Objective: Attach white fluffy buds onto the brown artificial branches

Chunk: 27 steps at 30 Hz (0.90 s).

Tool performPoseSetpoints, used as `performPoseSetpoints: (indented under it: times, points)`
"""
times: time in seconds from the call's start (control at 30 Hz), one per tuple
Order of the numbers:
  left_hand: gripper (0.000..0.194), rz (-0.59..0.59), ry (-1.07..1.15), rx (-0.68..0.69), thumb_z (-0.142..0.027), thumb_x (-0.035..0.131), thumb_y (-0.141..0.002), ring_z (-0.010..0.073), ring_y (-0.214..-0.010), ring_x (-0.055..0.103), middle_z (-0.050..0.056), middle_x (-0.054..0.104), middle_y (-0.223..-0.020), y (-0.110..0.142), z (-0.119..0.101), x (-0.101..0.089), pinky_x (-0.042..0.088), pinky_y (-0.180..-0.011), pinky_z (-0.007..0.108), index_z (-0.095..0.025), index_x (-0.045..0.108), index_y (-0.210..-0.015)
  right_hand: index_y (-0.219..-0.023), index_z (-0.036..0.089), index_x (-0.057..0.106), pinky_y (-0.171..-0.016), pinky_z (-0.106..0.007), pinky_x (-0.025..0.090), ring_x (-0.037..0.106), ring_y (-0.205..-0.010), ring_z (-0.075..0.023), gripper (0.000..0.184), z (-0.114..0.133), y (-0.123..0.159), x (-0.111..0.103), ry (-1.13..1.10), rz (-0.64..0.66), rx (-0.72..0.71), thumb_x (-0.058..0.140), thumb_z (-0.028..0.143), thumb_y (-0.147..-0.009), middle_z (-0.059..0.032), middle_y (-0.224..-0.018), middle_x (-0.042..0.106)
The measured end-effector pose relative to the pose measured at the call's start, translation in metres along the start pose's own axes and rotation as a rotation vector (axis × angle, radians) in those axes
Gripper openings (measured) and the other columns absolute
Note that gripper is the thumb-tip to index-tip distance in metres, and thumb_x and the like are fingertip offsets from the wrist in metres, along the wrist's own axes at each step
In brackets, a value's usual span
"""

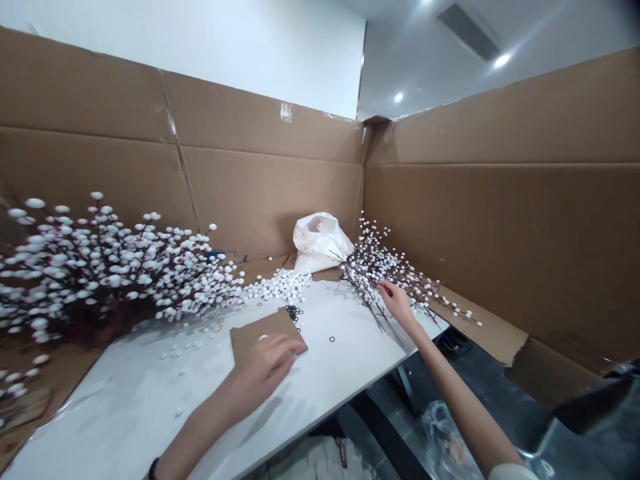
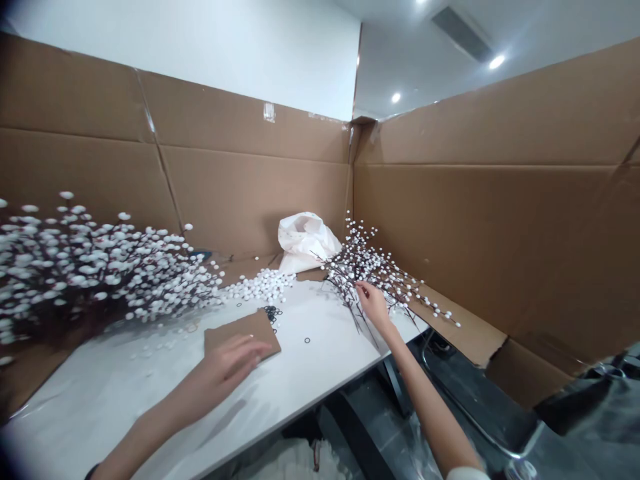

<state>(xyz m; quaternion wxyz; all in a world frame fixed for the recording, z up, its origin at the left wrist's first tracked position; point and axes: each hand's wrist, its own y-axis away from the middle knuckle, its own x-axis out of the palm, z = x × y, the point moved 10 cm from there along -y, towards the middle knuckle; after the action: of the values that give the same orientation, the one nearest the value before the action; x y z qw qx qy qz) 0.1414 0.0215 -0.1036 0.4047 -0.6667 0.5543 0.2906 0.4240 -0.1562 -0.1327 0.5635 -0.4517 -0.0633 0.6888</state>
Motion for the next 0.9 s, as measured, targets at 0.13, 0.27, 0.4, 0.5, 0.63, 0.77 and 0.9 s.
performPoseSetpoints:
  times: [0.13, 0.27, 0.4, 0.5, 0.63, 0.77, 0.9]
  points:
    - [0.043, -0.229, 0.191, -0.143, -0.045, 0.037, -0.087, 0.0138, -0.089, 0.058, 0.002, 0.063, -0.099, -0.004, 0.047, -0.042, 0.046, -0.08, 0.024, -0.026, 0.044, -0.124, -0.094, 0.015, 0.062, -0.06, -0.025, 0.037, 0.05, -0.06, -0.0149, 0.032, 0.078, 0.01, 0.018, -0.167, 0.018, -0.139, 0.041, 0.038, -0.086, -0.0057, -0.075, 0.062]
    - [0.054, -0.542, 0.479, -0.21, -0.052, 0.034, -0.084, 0.0086, -0.051, 0.047, -0.003, 0.058, -0.066, 0.004, 0.098, -0.086, 0.04, -0.053, 0.019, -0.02, 0.035, -0.128, -0.089, 0.017, 0.055, -0.051, -0.023, 0.032, 0.041, -0.052, -0.0115, 0.023, 0.162, 0.03, 0.09, -0.492, 0.377, -0.226, 0.046, 0.037, -0.085, 0.0018, -0.057, 0.047]
    - [0.044, -0.772, 0.589, -0.296, -0.056, 0.041, -0.079, 0.0074, -0.045, 0.039, -0.006, 0.045, -0.051, 0.031, 0.147, -0.106, 0.032, -0.044, 0.017, -0.017, 0.053, -0.097, -0.077, 0.016, 0.051, -0.053, -0.022, 0.032, 0.042, -0.057, -0.0104, 0.016, 0.208, 0.051, 0.157, -0.636, 0.613, -0.276, 0.049, 0.031, -0.083, 0.001, -0.064, 0.049]
    - [0.035, -0.849, 0.541, -0.363, -0.052, 0.045, -0.079, 0.0066, -0.045, 0.038, -0.006, 0.04, -0.049, 0.054, 0.173, -0.102, 0.029, -0.044, 0.016, -0.018, 0.052, -0.079, -0.073, 0.016, 0.052, -0.057, -0.023, 0.033, 0.044, -0.062, -0.0114, 0.012, 0.217, 0.054, 0.179, -0.601, 0.611, -0.343, 0.051, 0.025, -0.08, -0.0009, -0.07, 0.052]
    - [0.028, -0.758, 0.371, -0.399, -0.046, 0.045, -0.081, 0.0062, -0.047, 0.037, -0.007, 0.039, -0.051, 0.062, 0.182, -0.082, 0.028, -0.048, 0.017, -0.018, 0.048, -0.075, -0.072, 0.015, 0.054, -0.057, -0.023, 0.032, 0.044, -0.062, -0.0114, 0.008, 0.208, 0.059, 0.189, -0.539, 0.648, -0.362, 0.053, 0.022, -0.077, -0.0007, -0.07, 0.052]
    - [0.028, -0.717, 0.217, -0.41, -0.044, 0.041, -0.084, 0.0067, -0.049, 0.039, -0.007, 0.04, -0.051, 0.06, 0.177, -0.074, 0.028, -0.052, 0.018, -0.019, 0.046, -0.072, -0.075, 0.015, 0.053, -0.055, -0.022, 0.033, 0.044, -0.059, -0.0112, 0.008, 0.196, 0.065, 0.194, -0.565, 0.718, -0.264, 0.054, 0.022, -0.077, 0.0004, -0.066, 0.051]
    - [0.028, -0.698, 0.116, -0.459, -0.043, 0.04, -0.085, 0.0074, -0.049, 0.039, -0.007, 0.042, -0.052, 0.064, 0.175, -0.074, 0.027, -0.053, 0.02, -0.019, 0.046, -0.071, -0.074, 0.015, 0.051, -0.055, -0.022, 0.032, 0.043, -0.059, -0.0115, 0.01, 0.195, 0.07, 0.202, -0.526, 0.753, -0.251, 0.056, 0.024, -0.076, 0.0008, -0.065, 0.051]
